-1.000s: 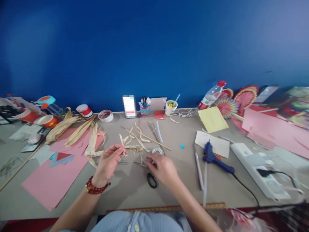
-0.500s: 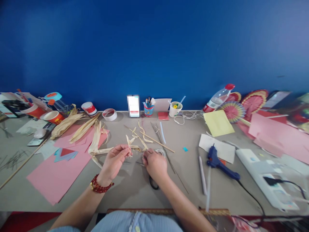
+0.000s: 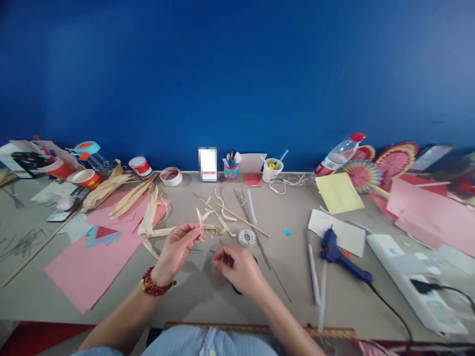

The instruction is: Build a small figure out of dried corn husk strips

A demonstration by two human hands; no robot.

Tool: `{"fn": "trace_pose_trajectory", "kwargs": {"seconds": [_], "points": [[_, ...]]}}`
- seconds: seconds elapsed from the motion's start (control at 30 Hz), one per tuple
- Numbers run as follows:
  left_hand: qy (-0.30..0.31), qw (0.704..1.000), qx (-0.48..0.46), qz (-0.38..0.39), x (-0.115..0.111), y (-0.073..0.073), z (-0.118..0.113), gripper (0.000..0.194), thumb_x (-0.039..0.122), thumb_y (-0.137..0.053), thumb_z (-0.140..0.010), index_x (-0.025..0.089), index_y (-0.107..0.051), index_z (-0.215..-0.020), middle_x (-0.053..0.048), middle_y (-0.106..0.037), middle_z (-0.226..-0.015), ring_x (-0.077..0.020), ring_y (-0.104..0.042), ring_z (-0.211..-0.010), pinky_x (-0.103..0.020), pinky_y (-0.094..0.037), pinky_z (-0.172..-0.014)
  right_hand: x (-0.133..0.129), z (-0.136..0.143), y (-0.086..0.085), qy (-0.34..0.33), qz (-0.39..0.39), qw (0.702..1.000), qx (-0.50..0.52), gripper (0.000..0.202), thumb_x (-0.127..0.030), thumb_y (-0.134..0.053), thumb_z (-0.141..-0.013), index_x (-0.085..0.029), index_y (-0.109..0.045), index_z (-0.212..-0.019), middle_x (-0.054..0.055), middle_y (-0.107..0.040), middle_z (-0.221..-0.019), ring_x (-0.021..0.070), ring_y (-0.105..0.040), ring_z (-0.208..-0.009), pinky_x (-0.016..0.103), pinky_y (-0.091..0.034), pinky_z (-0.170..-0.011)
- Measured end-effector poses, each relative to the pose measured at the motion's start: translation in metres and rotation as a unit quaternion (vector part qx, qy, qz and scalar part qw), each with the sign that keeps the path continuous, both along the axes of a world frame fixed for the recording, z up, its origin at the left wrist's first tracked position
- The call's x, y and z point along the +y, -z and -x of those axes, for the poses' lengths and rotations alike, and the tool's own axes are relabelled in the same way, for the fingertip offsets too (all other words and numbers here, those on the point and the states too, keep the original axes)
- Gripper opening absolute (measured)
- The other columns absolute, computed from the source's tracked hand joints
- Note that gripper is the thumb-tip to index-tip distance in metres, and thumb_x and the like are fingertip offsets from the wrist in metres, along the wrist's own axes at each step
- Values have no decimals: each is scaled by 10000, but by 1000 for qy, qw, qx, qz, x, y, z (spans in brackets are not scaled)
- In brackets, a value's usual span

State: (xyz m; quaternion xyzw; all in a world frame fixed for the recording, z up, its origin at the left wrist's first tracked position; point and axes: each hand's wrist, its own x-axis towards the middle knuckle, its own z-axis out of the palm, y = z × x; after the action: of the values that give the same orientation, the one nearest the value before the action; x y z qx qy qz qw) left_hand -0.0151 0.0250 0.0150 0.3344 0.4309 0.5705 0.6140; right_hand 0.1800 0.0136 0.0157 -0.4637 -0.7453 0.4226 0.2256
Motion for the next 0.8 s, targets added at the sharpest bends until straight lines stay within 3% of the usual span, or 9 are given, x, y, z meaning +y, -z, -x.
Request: {"fn": "trace_pose_trajectory", "kwargs": {"seconds": [0.07,0.23,0.4,0.57,0.8], "points": [[9,1000,0,3,-1,1,0,140,288,-748,-776,158,-698,-789,-2,-630,-721,-110,-552,-693,-229,-430,-699,-7,-7,-17,-12,22,993,111,78,-186,-593,-867,-203,-644,-809,15,-647,-747,158,-575,-673,259,-441,-620],[42,999,-18,1,-5,5,-3,114,267,-744,-793,162,-699,-794,3,-630,-737,-101,-545,-693,-231,-422,-729,4,-4,-50,66,-104,949,290,62,-233,-656,-867,-224,-657,-806,33,-614,-833,190,-577,-840,310,-457,-769],[48,998,-43,15,-7,4,-7,150,274,-779,-760,152,-695,-784,7,-623,-711,-98,-541,-679,-225,-410,-698,27,17,-38,118,-156,940,278,41,-238,-674,-855,-225,-665,-818,39,-606,-880,209,-579,-911,348,-448,-839],[48,997,-44,31,-9,-2,-8,178,295,-787,-751,146,-692,-776,5,-617,-680,-99,-539,-664,-220,-401,-669,30,21,-21,127,-177,943,250,13,-237,-670,-860,-230,-670,-849,46,-606,-921,217,-585,-938,364,-454,-849],[40,997,-51,51,-9,-7,-10,219,316,-824,-701,146,-694,-746,6,-613,-676,-95,-532,-646,-215,-408,-648,29,21,-22,133,-221,943,212,33,-215,-650,-870,-237,-673,-861,40,-606,-920,214,-589,-937,357,-458,-841]]}}
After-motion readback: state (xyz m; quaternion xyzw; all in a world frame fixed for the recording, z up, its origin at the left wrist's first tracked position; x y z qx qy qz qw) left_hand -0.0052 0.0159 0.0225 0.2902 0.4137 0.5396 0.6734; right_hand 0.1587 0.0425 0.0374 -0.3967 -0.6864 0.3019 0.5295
